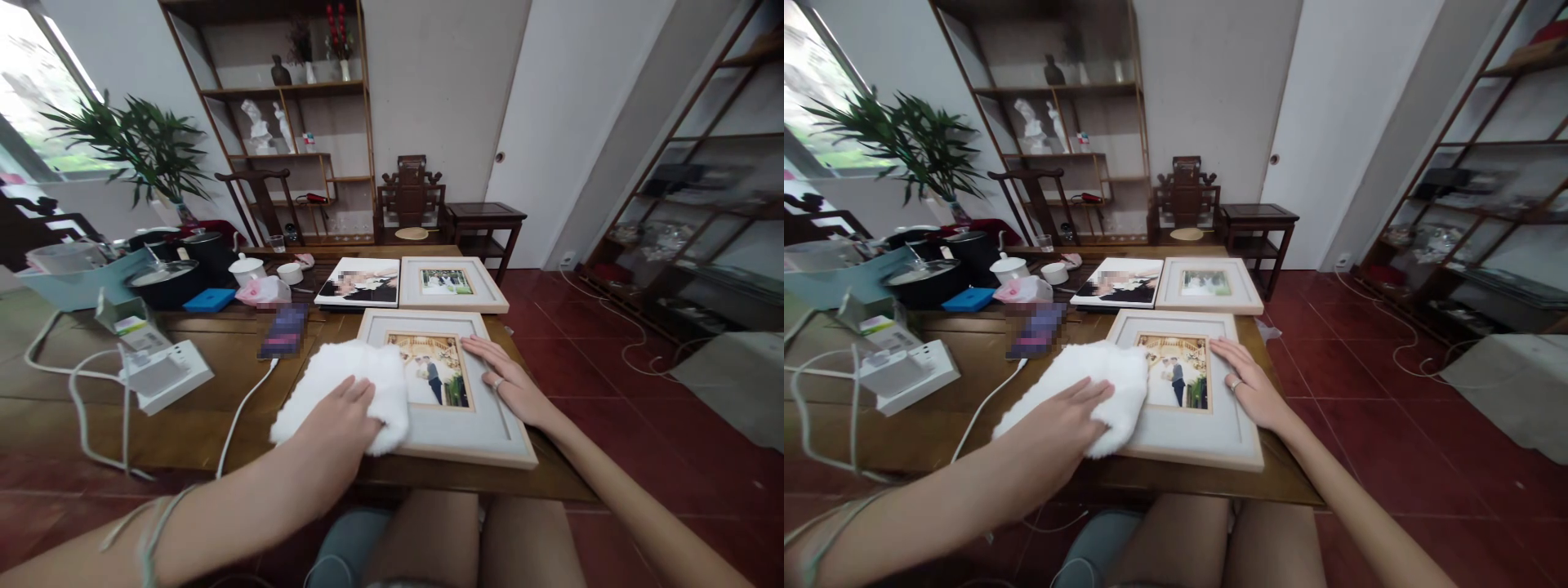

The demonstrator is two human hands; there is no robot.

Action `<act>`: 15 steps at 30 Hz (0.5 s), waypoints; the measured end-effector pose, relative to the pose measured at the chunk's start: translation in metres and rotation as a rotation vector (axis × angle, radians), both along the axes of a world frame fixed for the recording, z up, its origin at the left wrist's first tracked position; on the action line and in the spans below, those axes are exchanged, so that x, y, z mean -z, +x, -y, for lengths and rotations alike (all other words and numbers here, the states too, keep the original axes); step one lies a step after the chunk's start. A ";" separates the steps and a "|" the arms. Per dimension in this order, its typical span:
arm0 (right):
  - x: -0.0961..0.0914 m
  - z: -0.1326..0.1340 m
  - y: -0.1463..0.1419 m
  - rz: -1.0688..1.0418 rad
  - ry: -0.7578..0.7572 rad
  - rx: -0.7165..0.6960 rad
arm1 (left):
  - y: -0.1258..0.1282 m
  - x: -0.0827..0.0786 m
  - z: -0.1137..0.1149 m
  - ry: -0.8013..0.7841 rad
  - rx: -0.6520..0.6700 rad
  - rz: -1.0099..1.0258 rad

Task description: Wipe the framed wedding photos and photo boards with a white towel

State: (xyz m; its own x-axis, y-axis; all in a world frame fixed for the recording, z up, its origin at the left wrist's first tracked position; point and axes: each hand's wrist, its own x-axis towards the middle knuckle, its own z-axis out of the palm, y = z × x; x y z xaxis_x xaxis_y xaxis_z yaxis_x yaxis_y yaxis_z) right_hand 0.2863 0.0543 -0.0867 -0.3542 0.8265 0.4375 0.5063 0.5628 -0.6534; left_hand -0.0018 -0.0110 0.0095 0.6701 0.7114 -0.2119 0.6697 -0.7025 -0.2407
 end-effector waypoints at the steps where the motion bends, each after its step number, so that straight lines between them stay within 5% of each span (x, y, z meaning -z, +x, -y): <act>1: 0.000 0.000 0.000 0.005 -0.004 0.000 | 0.000 -0.001 0.010 -0.020 -0.009 -0.008; 6: -0.001 0.000 0.000 0.014 -0.010 -0.007 | 0.004 0.004 0.012 -0.037 -0.088 0.031; 15: -0.002 0.001 -0.001 0.023 -0.004 -0.016 | 0.001 0.025 -0.112 0.169 -0.016 0.174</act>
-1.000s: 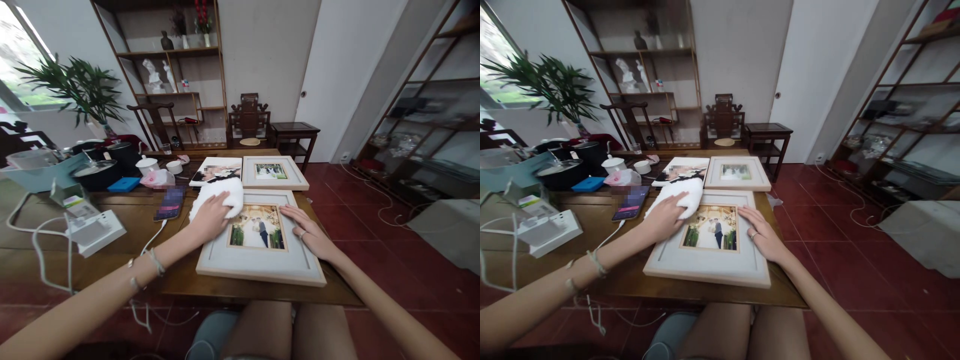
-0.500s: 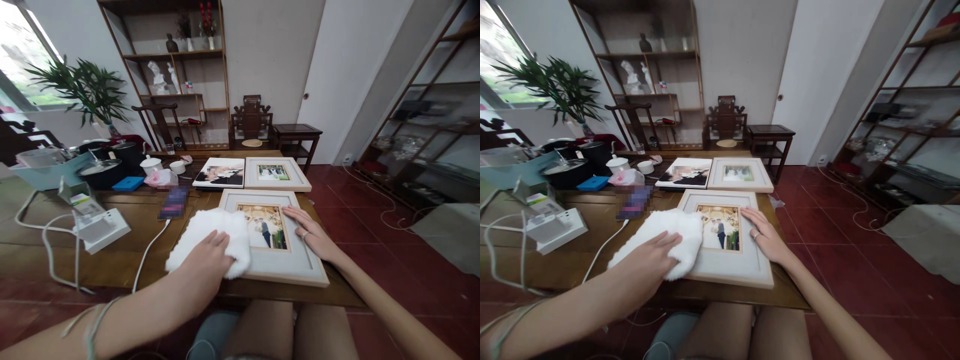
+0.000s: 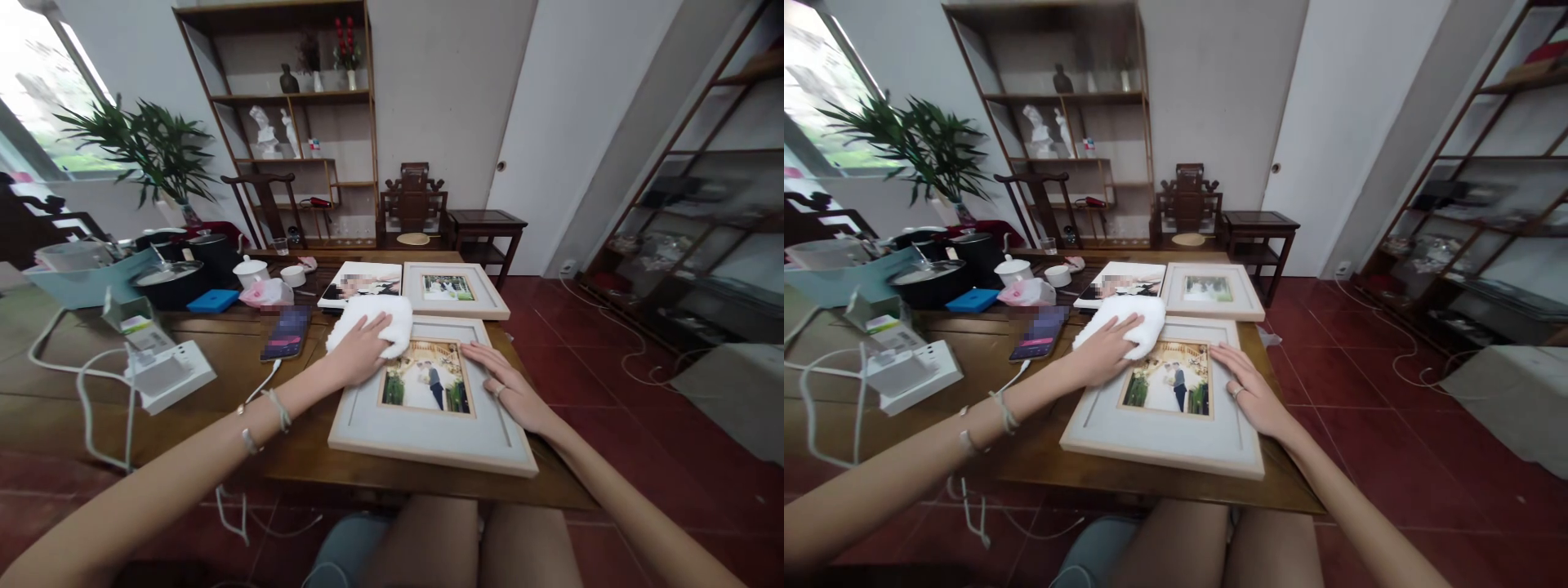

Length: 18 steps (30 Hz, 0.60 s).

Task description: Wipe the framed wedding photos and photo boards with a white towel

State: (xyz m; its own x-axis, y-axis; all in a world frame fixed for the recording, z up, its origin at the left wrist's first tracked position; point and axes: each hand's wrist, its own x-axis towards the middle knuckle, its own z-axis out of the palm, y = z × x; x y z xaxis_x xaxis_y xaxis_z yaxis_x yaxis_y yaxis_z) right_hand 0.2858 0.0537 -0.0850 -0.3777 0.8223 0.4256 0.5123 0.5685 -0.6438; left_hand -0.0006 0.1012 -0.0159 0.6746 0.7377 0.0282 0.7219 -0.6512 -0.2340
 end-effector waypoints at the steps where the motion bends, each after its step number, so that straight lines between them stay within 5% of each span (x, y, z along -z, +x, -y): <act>1: 0.000 0.000 0.000 0.001 0.000 -0.003 | 0.001 0.001 -0.008 0.009 0.004 0.004; 5: -0.001 0.001 0.000 0.001 -0.011 -0.002 | 0.009 -0.001 -0.004 -0.009 0.029 -0.015; 14: -0.002 0.001 -0.001 -0.010 -0.009 -0.005 | 0.017 -0.017 0.126 -0.243 0.109 -0.050; 18: -0.001 0.001 0.001 -0.007 -0.020 -0.024 | 0.023 -0.016 0.141 -0.297 0.120 -0.004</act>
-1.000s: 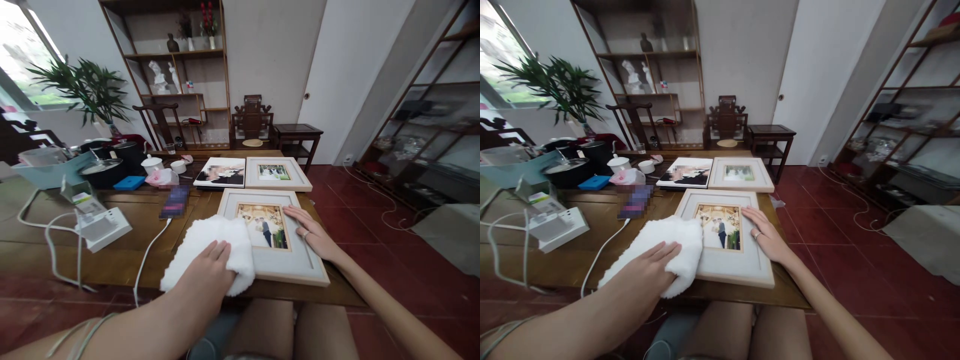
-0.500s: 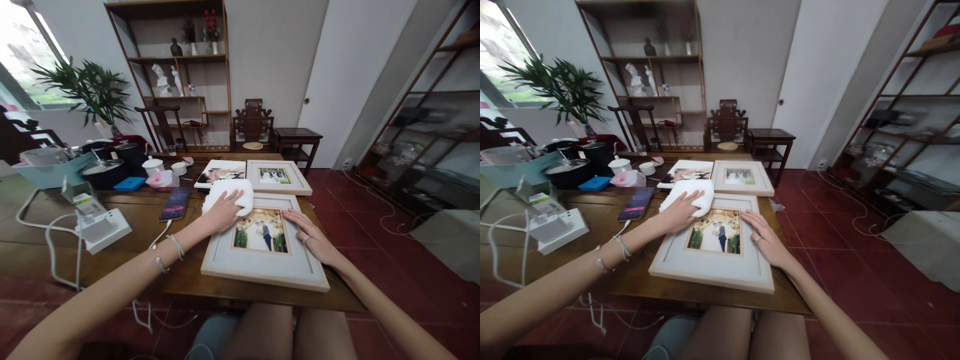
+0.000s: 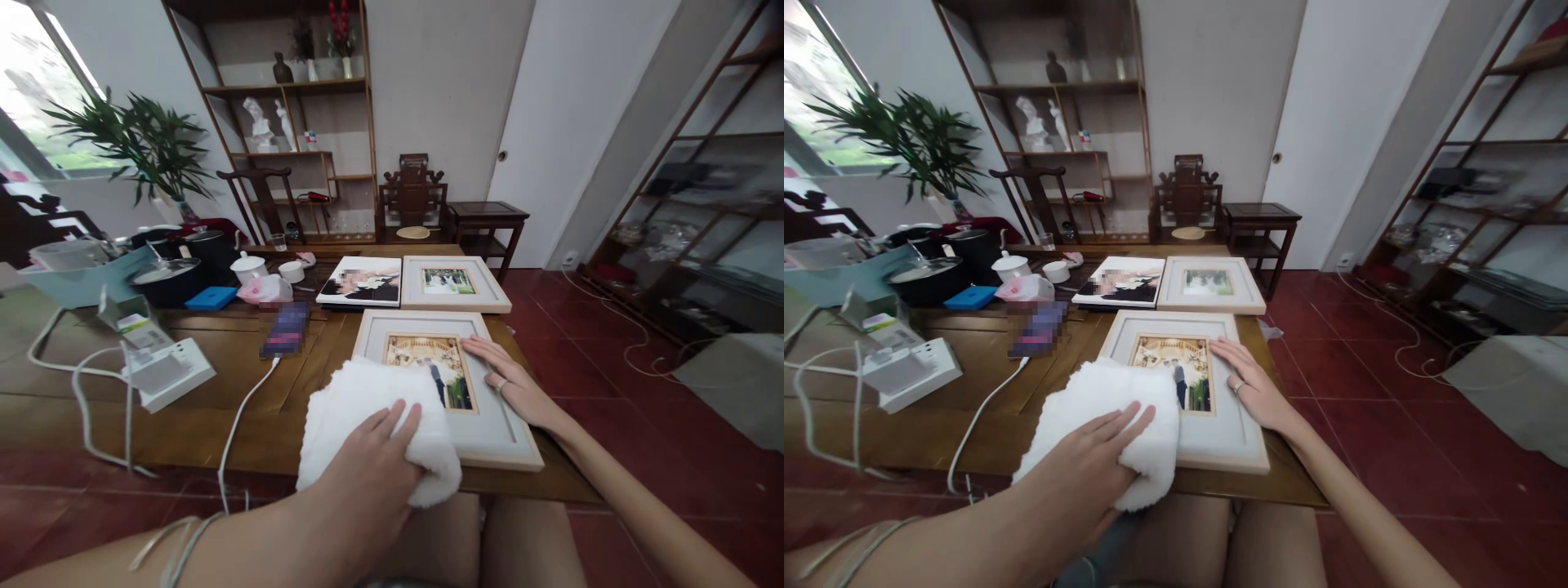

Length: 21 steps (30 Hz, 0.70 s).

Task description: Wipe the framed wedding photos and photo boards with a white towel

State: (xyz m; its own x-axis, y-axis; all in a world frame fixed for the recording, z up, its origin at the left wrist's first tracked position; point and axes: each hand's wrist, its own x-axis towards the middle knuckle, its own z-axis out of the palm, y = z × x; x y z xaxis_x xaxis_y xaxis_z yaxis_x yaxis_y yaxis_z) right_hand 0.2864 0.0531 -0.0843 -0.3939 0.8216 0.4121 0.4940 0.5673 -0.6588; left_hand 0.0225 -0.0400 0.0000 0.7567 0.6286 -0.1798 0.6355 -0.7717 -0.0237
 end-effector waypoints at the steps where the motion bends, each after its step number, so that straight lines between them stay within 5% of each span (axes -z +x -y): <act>1: 0.000 0.000 0.000 -0.002 0.001 -0.004 | 0.002 0.002 -0.006 0.014 -0.018 0.017; 6: 0.001 0.000 0.000 0.000 0.002 -0.010 | 0.005 0.017 -0.076 0.198 -0.141 0.019; 9: -0.001 0.001 -0.001 -0.010 0.017 -0.007 | 0.004 0.022 -0.124 0.326 -0.134 0.043; 12: -0.002 0.001 -0.002 -0.020 0.022 0.004 | 0.006 0.022 -0.148 0.332 -0.107 0.031; 16: -0.002 0.000 -0.002 -0.041 0.017 0.021 | 0.014 0.013 -0.128 0.267 -0.062 -0.018; 21: 0.000 -0.001 -0.002 -0.053 0.029 0.028 | 0.024 -0.007 -0.047 0.082 0.117 -0.165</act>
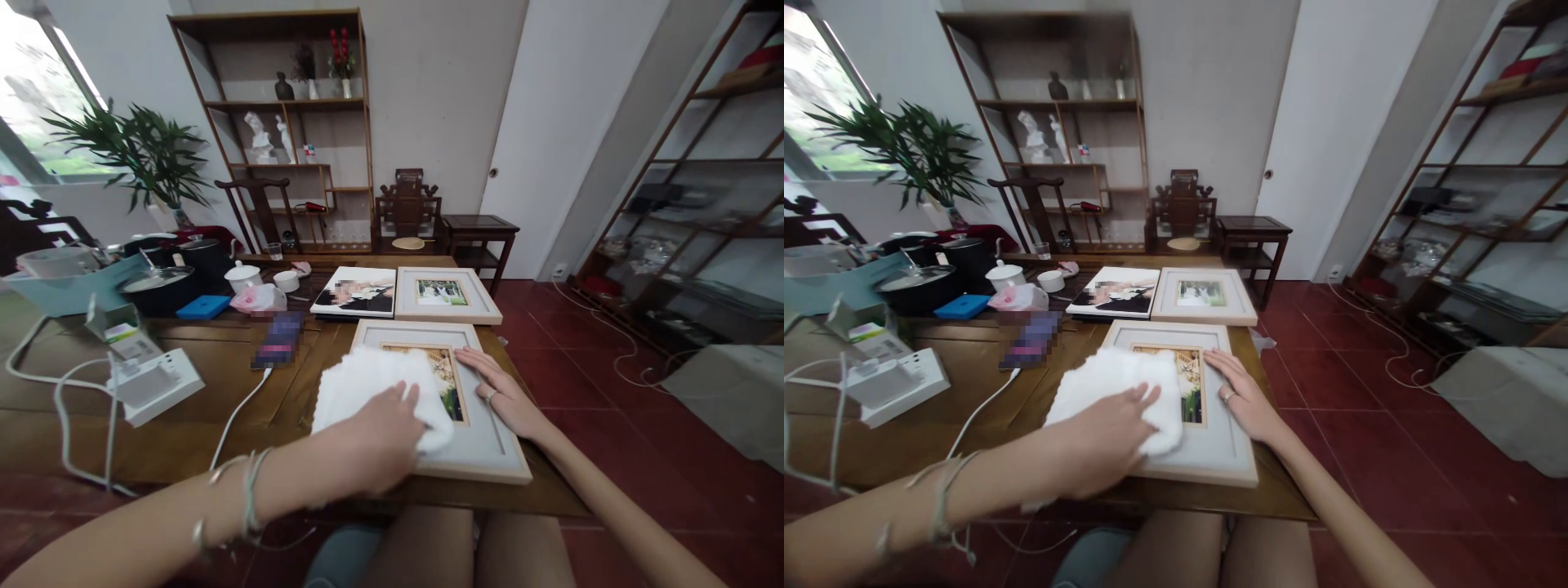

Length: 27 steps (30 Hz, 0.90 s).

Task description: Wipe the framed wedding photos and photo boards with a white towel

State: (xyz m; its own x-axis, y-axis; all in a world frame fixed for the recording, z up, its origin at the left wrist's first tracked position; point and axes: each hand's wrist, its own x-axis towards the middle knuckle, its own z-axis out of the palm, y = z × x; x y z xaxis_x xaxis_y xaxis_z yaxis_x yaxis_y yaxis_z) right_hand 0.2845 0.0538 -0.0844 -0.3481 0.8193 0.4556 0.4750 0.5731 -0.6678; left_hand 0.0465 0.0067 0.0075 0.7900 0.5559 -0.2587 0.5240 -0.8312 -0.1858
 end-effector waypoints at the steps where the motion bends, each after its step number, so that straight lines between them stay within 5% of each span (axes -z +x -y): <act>1: 0.000 0.000 0.000 0.002 -0.001 0.000 | 0.001 -0.003 0.015 -0.014 0.030 -0.008; 4: 0.000 0.000 0.000 0.007 0.000 0.002 | 0.004 -0.007 0.044 -0.038 0.085 0.053; 7: -0.001 0.001 -0.001 0.008 0.005 0.003 | 0.006 -0.001 0.038 -0.072 0.009 0.156; 15: -0.001 0.001 -0.001 0.021 0.020 -0.021 | 0.016 0.026 -0.081 0.078 -0.185 0.276; 18: 0.000 0.000 -0.001 0.016 0.018 -0.016 | 0.023 0.026 -0.095 0.123 -0.169 0.279; 22: 0.001 0.000 -0.001 0.012 0.003 0.005 | 0.027 0.017 -0.067 0.070 -0.074 0.189; 27: 0.000 0.000 -0.001 0.003 -0.004 -0.005 | 0.022 -0.007 0.006 -0.053 0.083 0.056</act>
State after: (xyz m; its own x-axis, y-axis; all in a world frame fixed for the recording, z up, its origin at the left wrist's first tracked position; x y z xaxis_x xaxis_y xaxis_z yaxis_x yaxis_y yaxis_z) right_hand 0.2839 0.0538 -0.0845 -0.3538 0.8192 0.4513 0.4741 0.5730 -0.6685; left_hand 0.0682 0.0005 0.0148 0.8466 0.4748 -0.2404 0.4613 -0.8800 -0.1134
